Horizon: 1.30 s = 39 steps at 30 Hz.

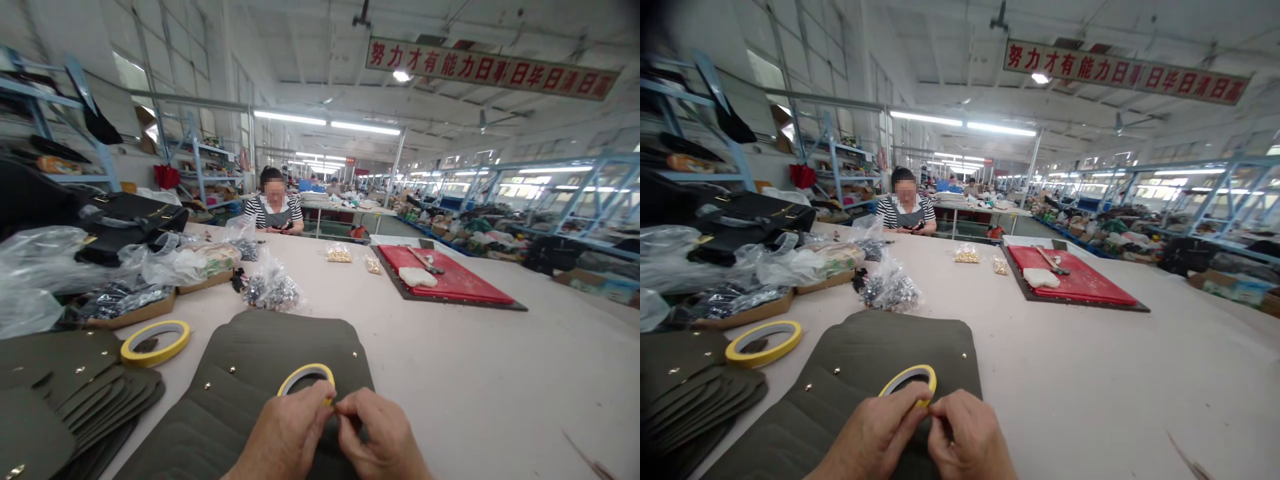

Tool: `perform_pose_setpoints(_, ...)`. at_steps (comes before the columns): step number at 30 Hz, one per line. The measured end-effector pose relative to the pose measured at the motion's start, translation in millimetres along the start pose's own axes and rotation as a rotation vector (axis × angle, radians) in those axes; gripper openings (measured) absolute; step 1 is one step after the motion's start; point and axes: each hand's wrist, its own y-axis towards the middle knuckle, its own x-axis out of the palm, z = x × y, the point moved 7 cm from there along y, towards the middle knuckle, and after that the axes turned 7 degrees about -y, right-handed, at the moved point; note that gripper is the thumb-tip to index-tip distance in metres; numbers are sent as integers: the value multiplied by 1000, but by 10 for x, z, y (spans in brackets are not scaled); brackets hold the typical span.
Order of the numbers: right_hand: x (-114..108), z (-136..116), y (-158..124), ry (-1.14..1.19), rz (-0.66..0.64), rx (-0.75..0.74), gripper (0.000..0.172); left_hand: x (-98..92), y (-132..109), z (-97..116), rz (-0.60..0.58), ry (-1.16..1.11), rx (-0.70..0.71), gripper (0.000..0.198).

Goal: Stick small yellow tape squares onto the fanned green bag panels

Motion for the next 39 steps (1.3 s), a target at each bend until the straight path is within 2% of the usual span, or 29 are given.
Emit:
perform_pose_setpoints(4, -10, 11, -4, -4, -47, -16, 21, 40, -20, -26, -21, 26, -56, 20)
perform_pose_setpoints(9, -4, 81, -41, 83, -66, 18, 18, 50, -25, 22, 5, 60, 33, 19)
perform_pose_setpoints(11, 39, 159, -90, 139, -71, 148, 15, 27, -16, 66, 48, 69, 97, 18)
perform_pose_setpoints(16, 283, 424, -348, 415, -135, 749, 16, -46, -12, 182, 202, 147, 224, 19)
perform_pose_setpoints(18, 353, 478, -406, 516, -174, 914, 18, -48, -31, 234, 236, 172, 255, 20)
perform_pose_setpoints(21, 283, 574, -399, 584, -213, 1041, 21, -38, -74, 324, 222, 113, 268, 21)
perform_pose_setpoints(23, 153, 683, -433, 635, -221, 1139, 24, -23, -73, 332, 160, 85, 204, 21)
perform_pose_setpoints(24, 103, 725, -463, 665, -271, 1166, 25, 5, -57, 301, 99, 118, 142, 21)
perform_pose_setpoints(27, -58, 869, -591, 652, -351, 1201, 32, 148, -5, 109, -147, 319, -38, 14)
perform_pose_setpoints(29, -110, 942, -681, 605, -364, 1214, 34, 234, 14, 14, -255, 380, -72, 11)
perform_pose_setpoints(32, -64, 961, -732, 551, -398, 1172, 32, 299, 27, -29, -305, 405, -86, 12)
perform_pose_setpoints(39, 95, 896, -623, 322, -469, 962, 22, 317, 43, -17, -323, 410, -103, 15)
